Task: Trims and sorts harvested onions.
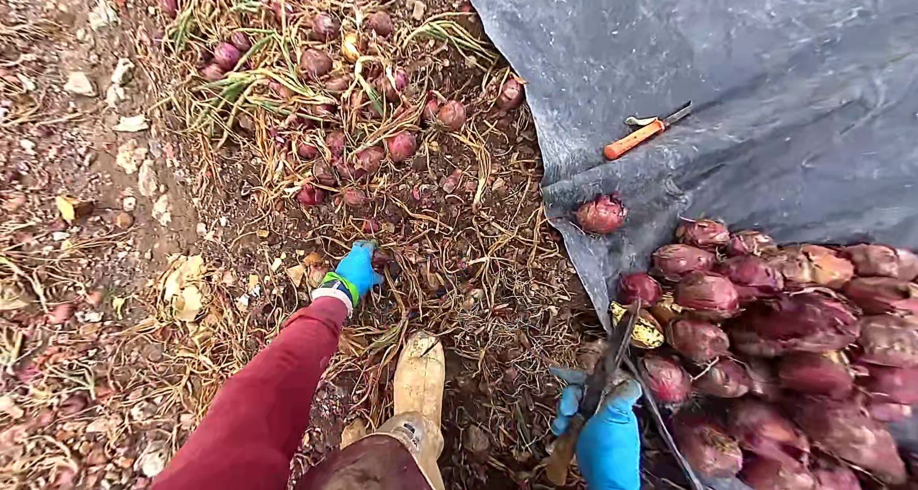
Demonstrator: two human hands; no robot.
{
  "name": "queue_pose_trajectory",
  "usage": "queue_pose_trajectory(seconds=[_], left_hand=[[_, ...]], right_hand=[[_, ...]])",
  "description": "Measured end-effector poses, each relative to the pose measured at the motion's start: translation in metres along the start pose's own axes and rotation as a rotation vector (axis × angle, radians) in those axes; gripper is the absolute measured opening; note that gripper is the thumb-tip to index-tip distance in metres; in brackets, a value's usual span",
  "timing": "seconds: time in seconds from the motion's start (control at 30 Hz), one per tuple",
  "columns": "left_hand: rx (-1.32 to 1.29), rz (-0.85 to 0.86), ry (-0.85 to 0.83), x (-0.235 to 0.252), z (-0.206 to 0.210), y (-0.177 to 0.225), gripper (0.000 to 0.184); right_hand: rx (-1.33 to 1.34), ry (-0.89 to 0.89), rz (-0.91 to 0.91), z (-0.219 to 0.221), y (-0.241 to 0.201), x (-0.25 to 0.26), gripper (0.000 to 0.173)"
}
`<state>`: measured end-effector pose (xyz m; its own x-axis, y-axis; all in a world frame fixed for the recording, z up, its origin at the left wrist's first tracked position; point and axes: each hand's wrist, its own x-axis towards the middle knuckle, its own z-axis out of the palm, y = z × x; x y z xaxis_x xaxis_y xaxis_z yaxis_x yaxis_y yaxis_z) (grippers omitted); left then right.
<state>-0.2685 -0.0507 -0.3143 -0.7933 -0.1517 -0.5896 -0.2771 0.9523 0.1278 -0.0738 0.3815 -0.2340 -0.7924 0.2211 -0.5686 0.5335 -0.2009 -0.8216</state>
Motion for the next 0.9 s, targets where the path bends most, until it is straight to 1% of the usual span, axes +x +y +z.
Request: queue_pose_trajectory(seconds=[0.03, 0.07, 0.1, 0.17, 0.2, 0.27, 0.3, 0.33, 0.37, 0.43, 0.47, 0.5, 0.53, 0.57, 0.6, 0.63, 0.67, 0.7, 0.73, 0.77, 0.8, 0.83, 0.87, 0.9], left_hand=[[0.001, -0.004, 0.0, 0.006, 0.0, 0.002, 0.081], [-0.021, -0.002, 0.002, 0.007, -0.005, 0.006, 0.074], [-0.049, 0.007, 0.006, 0.001, -0.013, 0.012, 0.07], [-0.13, 0.065, 0.039, -0.025, -0.037, 0.036, 0.07], [-0.172, 0.112, 0.031, -0.044, -0.051, 0.054, 0.072], [-0.194, 0.233, -0.076, -0.093, -0.071, 0.091, 0.074], [-0.142, 0.314, -0.149, -0.114, -0.078, 0.108, 0.072], [-0.066, 0.403, -0.223, -0.129, -0.083, 0.125, 0.066], [-0.005, 0.489, -0.293, -0.142, -0.085, 0.138, 0.056], [0.086, 0.611, -0.387, -0.158, -0.085, 0.147, 0.039], [0.134, 0.655, -0.377, -0.159, -0.088, 0.144, 0.036], [0.146, 0.688, -0.304, -0.154, -0.093, 0.137, 0.033], [0.127, 0.697, -0.196, -0.145, -0.099, 0.13, 0.032], [0.085, 0.679, -0.095, -0.139, -0.106, 0.127, 0.031], [0.052, 0.651, -0.027, -0.137, -0.112, 0.13, 0.031], [0.063, 0.629, -0.022, -0.141, -0.116, 0.14, 0.032], [0.141, 0.634, -0.086, -0.15, -0.118, 0.156, 0.033], [0.27, 0.656, -0.212, -0.163, -0.116, 0.177, 0.035], [0.38, 0.716, -0.357, -0.176, -0.108, 0.199, 0.035], [0.426, 0.799, -0.458, -0.185, -0.098, 0.219, 0.033], [0.403, 0.865, -0.513, -0.186, -0.093, 0.234, 0.031], [0.345, 0.884, -0.497, -0.179, -0.093, 0.245, 0.031], [0.267, 0.84, -0.431, -0.164, -0.095, 0.251, 0.032], [0.169, 0.763, -0.325, -0.143, -0.092, 0.249, 0.034]], right_hand=[[-0.007, -0.043, 0.03, 0.014, 0.005, 0.005, 0.098], [0.009, -0.089, 0.074, 0.028, 0.009, 0.008, 0.102], [0.046, -0.138, 0.128, 0.041, 0.009, 0.01, 0.105], [0.122, -0.243, 0.275, 0.069, 0.001, 0.017, 0.109], [0.113, -0.306, 0.305, 0.082, -0.004, 0.021, 0.109], [0.043, -0.45, 0.245, 0.099, -0.011, 0.016, 0.099], [0.014, -0.503, 0.18, 0.107, -0.016, 0.016, 0.094], [-0.017, -0.526, 0.115, 0.113, -0.023, 0.017, 0.09], [-0.067, -0.512, 0.058, 0.117, -0.032, 0.017, 0.086], [-0.161, -0.449, -0.021, 0.117, -0.048, 0.013, 0.088], [-0.198, -0.429, -0.029, 0.114, -0.054, 0.011, 0.089], [-0.205, -0.422, -0.028, 0.109, -0.058, 0.011, 0.092], [-0.193, -0.415, -0.025, 0.103, -0.059, 0.012, 0.094], [-0.177, -0.401, -0.012, 0.098, -0.056, 0.012, 0.094], [-0.184, -0.39, 0.016, 0.093, -0.052, 0.012, 0.093], [-0.211, -0.406, 0.057, 0.089, -0.049, 0.014, 0.092], [-0.271, -0.461, 0.088, 0.083, -0.048, 0.015, 0.092], [-0.341, -0.536, 0.084, 0.075, -0.047, 0.017, 0.094], [-0.382, -0.569, 0.061, 0.066, -0.049, 0.015, 0.094], [-0.392, -0.54, 0.027, 0.056, -0.051, 0.008, 0.093], [-0.335, -0.446, -0.026, 0.044, -0.051, 0.0, 0.093], [-0.22, -0.322, -0.081, 0.03, -0.049, -0.006, 0.094], [-0.069, -0.19, -0.124, 0.016, -0.048, -0.009, 0.097], [0.09, -0.074, -0.149, 0.001, -0.048, -0.009, 0.098]])
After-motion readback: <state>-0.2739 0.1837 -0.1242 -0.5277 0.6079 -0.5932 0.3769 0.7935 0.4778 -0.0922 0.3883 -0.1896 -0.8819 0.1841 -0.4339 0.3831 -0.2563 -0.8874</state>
